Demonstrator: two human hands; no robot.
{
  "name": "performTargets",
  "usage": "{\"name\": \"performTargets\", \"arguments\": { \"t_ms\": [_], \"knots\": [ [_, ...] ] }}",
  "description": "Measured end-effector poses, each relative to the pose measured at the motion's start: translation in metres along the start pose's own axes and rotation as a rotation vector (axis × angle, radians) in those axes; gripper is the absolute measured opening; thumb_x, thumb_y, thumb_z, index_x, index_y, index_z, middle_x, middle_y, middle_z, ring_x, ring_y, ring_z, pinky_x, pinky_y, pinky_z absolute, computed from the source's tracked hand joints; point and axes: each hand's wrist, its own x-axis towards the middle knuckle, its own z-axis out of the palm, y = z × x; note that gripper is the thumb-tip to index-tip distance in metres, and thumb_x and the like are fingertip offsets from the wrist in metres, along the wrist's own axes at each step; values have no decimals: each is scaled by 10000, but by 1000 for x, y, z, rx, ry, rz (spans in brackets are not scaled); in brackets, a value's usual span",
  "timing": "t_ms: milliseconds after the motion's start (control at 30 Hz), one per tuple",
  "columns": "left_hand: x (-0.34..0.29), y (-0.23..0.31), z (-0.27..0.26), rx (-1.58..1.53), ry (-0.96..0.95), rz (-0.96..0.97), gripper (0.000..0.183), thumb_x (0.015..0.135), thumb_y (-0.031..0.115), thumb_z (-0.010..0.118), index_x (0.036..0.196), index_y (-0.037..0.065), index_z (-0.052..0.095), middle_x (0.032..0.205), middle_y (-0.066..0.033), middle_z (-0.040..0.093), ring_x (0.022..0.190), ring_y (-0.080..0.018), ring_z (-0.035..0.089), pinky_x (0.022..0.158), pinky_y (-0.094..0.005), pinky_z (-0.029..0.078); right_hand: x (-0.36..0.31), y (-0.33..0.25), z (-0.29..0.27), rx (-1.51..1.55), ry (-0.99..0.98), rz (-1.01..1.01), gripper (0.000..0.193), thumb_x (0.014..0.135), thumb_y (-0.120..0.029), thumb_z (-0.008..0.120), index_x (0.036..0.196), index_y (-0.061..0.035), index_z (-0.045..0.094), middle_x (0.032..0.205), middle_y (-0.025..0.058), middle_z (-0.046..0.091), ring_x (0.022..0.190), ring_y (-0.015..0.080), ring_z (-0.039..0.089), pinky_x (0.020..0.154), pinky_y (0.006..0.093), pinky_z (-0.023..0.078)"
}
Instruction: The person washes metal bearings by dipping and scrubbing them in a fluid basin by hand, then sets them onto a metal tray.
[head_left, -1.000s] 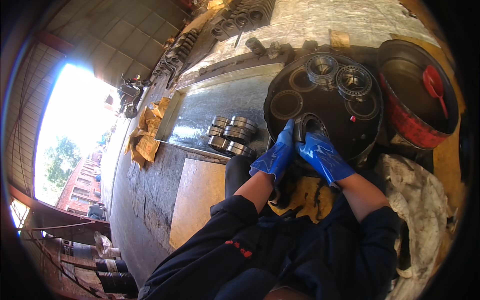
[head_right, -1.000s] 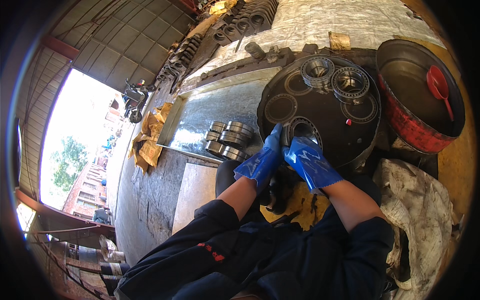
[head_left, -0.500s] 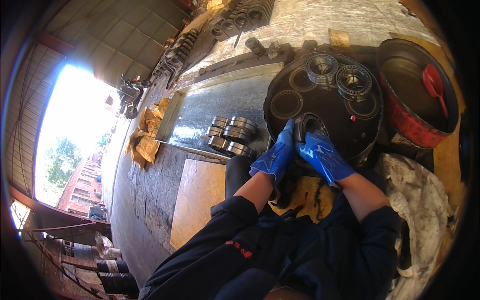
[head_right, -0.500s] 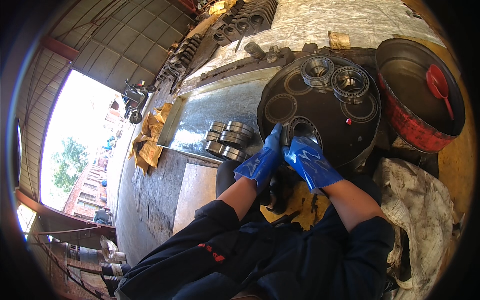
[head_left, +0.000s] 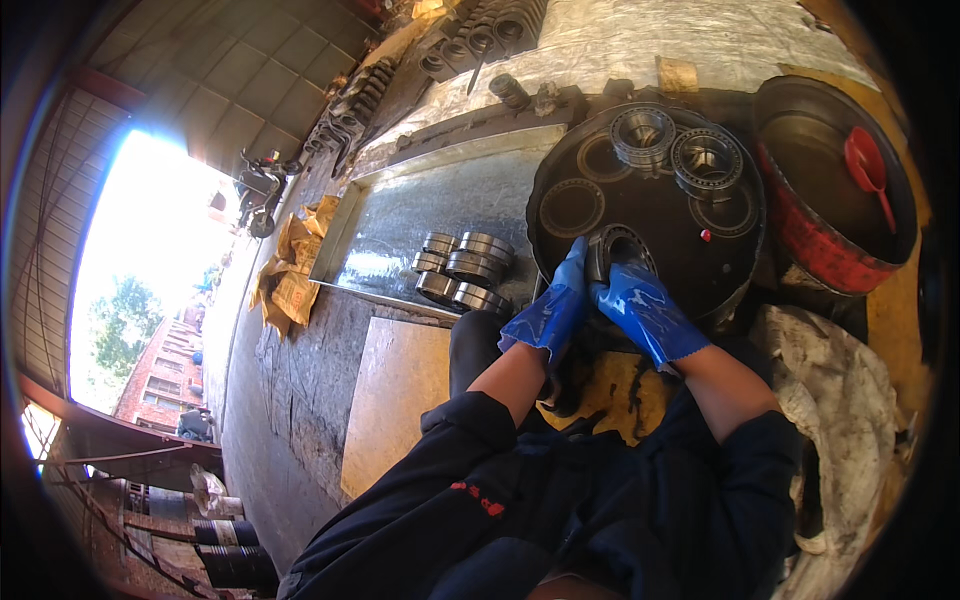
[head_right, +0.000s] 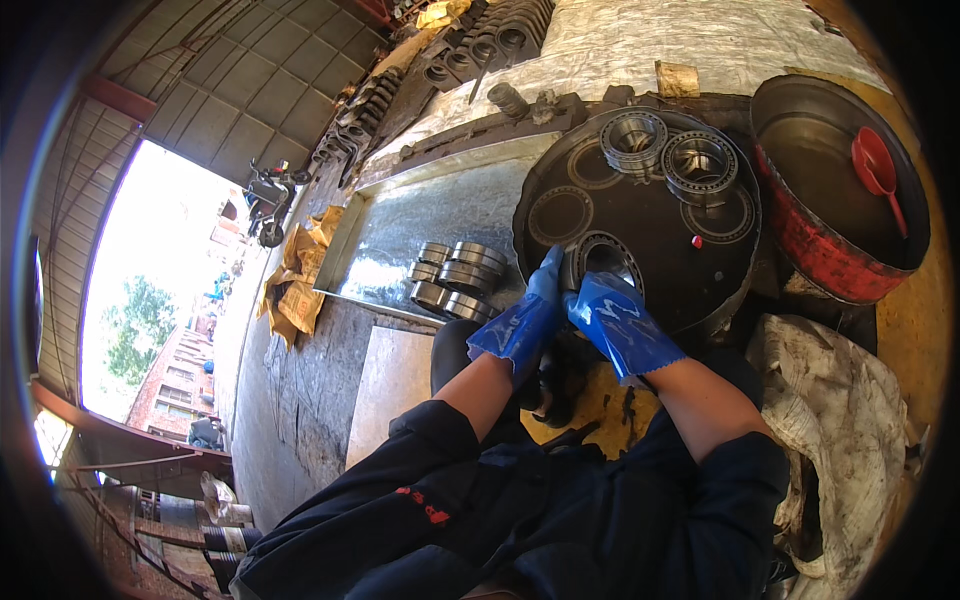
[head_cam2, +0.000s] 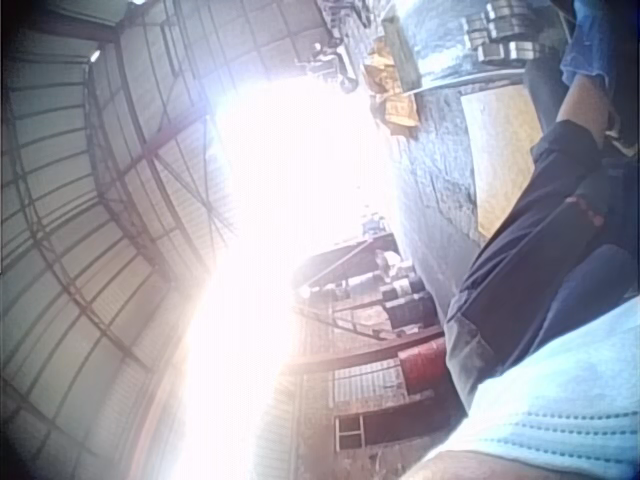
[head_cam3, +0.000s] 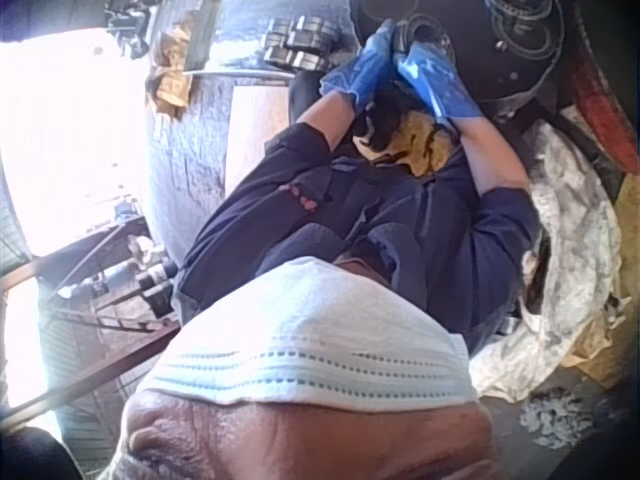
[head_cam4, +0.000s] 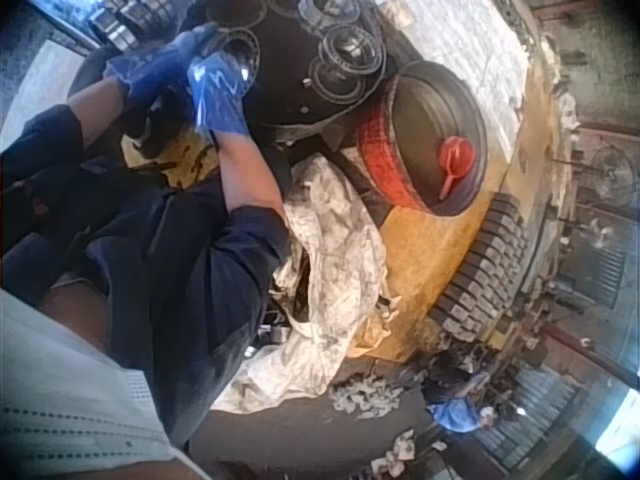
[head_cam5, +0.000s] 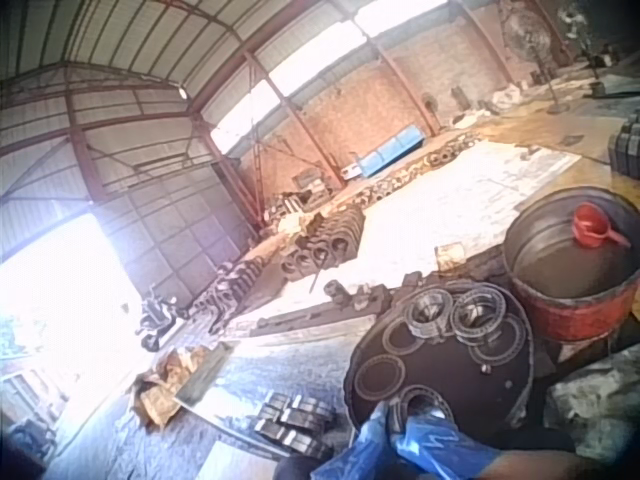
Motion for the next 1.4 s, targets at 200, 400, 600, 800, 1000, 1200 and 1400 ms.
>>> {"name": "performTargets", "arguments": {
  "t_ms": [200, 400, 600, 800, 1000, 1200, 1400],
  "knots": [
    [-8, 8, 16, -597, 49, -160, 415, 1119, 315, 419, 1418, 89, 598, 1405, -65, 667, 1263, -251, 627, 1136, -361, 437, 0, 7, 3, 2, 40, -43, 340, 987, -330, 601, 1013, -19, 735, 939, 184, 752, 947, 347, 726, 888, 456, 559],
    [13, -7, -1, -459, -11, -122, 440, 1130, 357, 400, 1397, 74, 608, 1306, -86, 721, 1164, -257, 683, 1077, -388, 493, 1, -2, -2, -5, -23, 33, 361, 1007, -356, 586, 1006, -29, 738, 909, 167, 751, 899, 316, 734, 861, 439, 569],
    [14, -8, 0, -459, -4, -128, 440, 1126, 357, 411, 1393, 71, 611, 1292, -90, 727, 1148, -260, 691, 1062, -381, 503, 1, -3, -3, -19, -37, 76, 381, 1020, -375, 583, 1009, -27, 739, 910, 166, 751, 907, 320, 733, 863, 439, 568],
    [19, -12, -6, -464, -19, -113, 445, 1118, 377, 431, 1372, 68, 629, 1267, -97, 737, 1107, -266, 708, 1028, -387, 528, 1, -6, -6, -7, -51, 64, 388, 1005, -369, 597, 1087, -11, 723, 1015, 201, 737, 1001, 351, 714, 921, 462, 550],
    [23, -15, -6, -461, -34, -114, 444, 1112, 395, 441, 1328, 71, 655, 1217, -95, 755, 1046, -264, 726, 981, -394, 555, 3, -2, -2, -27, -60, 87, 413, 989, -362, 602, 1143, 5, 711, 1087, 233, 729, 1057, 377, 703, 950, 479, 537],
    [16, -11, 2, -471, 12, -106, 415, 1093, 392, 493, 1268, 68, 683, 1136, -91, 776, 965, -259, 741, 916, -383, 582, 3, 11, 6, -33, 19, 1, 391, 1005, -371, 599, 1013, -9, 747, 976, 198, 750, 976, 357, 721, 899, 459, 551],
    [23, -13, -6, -486, 47, -96, 394, 1069, 402, 548, 1229, 79, 706, 1100, -88, 782, 936, -261, 742, 877, -395, 590, 3, 7, 7, -34, 67, -67, 365, 997, -349, 607, 983, -10, 742, 948, 193, 748, 960, 355, 720, 889, 466, 549]
  ]
}}
